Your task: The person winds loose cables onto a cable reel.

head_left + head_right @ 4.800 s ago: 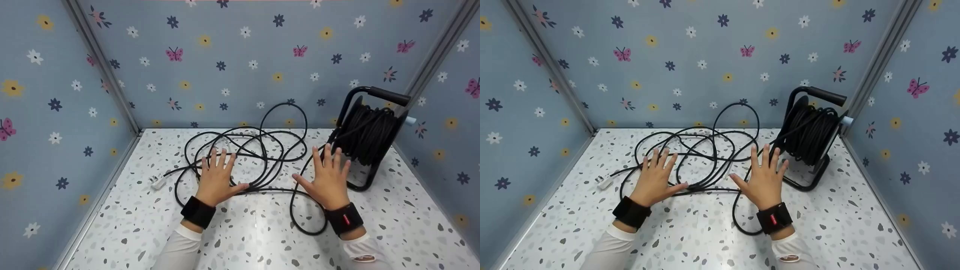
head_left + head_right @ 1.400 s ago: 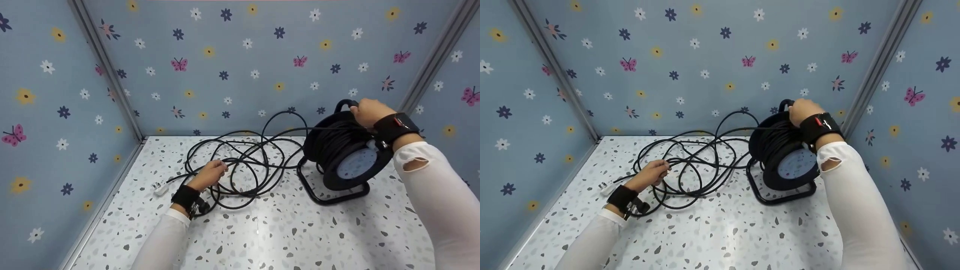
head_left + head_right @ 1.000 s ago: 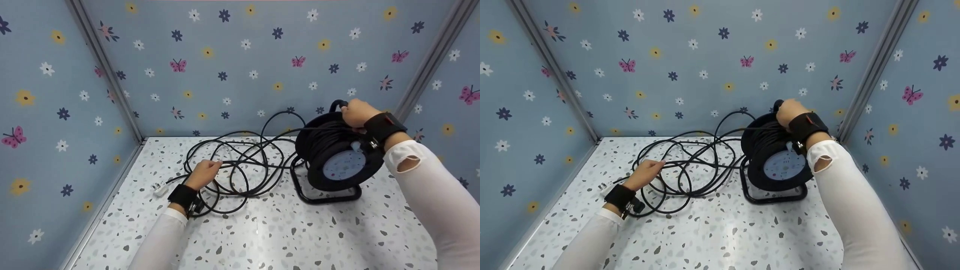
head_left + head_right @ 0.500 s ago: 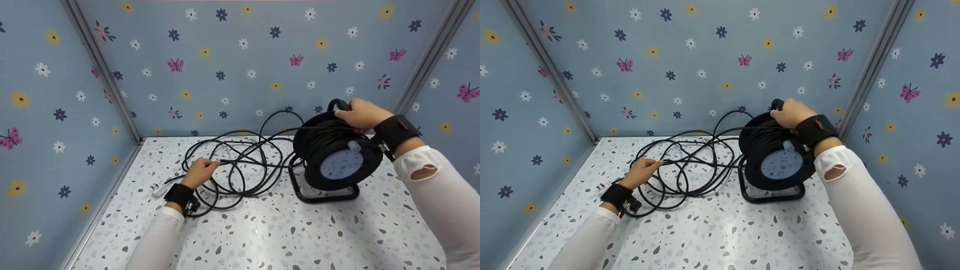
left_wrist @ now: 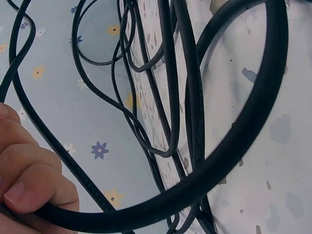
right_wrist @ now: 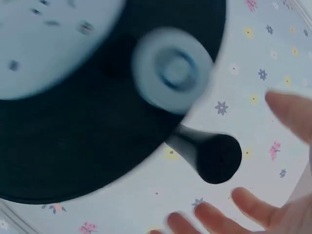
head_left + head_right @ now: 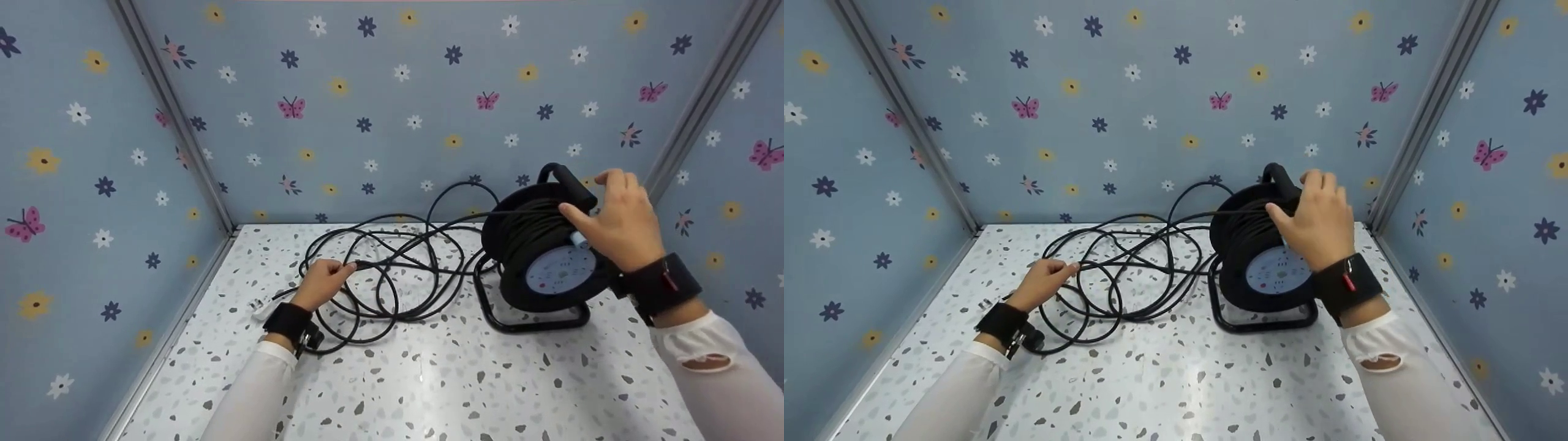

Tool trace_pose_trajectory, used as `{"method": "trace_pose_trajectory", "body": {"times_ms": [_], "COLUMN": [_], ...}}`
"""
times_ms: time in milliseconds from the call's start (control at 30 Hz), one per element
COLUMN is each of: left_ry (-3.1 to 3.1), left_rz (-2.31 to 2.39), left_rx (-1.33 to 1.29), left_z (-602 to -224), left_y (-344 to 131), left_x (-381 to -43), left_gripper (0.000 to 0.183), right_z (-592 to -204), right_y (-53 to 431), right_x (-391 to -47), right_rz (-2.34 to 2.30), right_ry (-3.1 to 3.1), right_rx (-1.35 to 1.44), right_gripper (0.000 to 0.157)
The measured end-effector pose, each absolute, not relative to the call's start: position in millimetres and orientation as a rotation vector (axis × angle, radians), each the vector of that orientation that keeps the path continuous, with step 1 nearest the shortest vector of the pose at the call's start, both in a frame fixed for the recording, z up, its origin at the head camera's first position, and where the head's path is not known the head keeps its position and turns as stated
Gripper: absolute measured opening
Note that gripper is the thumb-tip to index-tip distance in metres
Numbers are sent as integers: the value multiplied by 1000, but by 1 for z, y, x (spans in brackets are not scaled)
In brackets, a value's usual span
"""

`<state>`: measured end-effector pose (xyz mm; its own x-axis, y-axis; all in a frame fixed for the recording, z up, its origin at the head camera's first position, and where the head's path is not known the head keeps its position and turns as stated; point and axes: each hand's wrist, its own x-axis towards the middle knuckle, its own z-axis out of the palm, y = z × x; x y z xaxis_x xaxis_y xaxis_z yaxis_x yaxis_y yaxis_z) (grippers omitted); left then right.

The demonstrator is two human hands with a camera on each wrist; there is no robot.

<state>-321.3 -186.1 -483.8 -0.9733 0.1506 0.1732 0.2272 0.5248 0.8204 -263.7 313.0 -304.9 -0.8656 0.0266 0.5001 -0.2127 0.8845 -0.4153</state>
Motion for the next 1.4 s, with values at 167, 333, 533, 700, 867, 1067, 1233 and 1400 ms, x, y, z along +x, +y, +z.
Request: {"method": "trace_pose_trajectory", "body": {"times_ms": [167, 333, 533, 700, 867, 1067, 1233, 1400], "left_ry": [-2687, -2672, -2658, -2643, -2616, -2584, -2560, -2549], "left_rz": [-1420, -1421, -1431, -1435, -1447, -1489, -1523, -1498], "left_rx": [-317, -327, -330, -345, -378, -382, -370, -389], "left_z": [-484, -484, -485, -486, -487, -486, -484, -481], "left_y": [-187, -187, -189, -189, -191, -195, -197, -198], "left_x": [-320, -319, -319, -318, -319, -318, -316, -315], "left_gripper": [55, 54, 54, 55, 55, 55, 57, 57], "right_z": [-334, -355, -369, -368, -368, -373, -378, -384], "right_y": [315, 317, 314, 314, 319, 328, 338, 347], "right_x": [-249, -243, -244, -247, -247, -248, -249, -251], "right_rz": [555, 410, 329, 337, 365, 406, 443, 453], "right_ry": [-2419, -2411, -2404, -2437, -2456, -2431, -2454, -2448], "right_rx": [85, 106, 180, 190, 148, 97, 35, -5], "right_gripper": [51, 46, 38, 32, 34, 34, 37, 40]}}
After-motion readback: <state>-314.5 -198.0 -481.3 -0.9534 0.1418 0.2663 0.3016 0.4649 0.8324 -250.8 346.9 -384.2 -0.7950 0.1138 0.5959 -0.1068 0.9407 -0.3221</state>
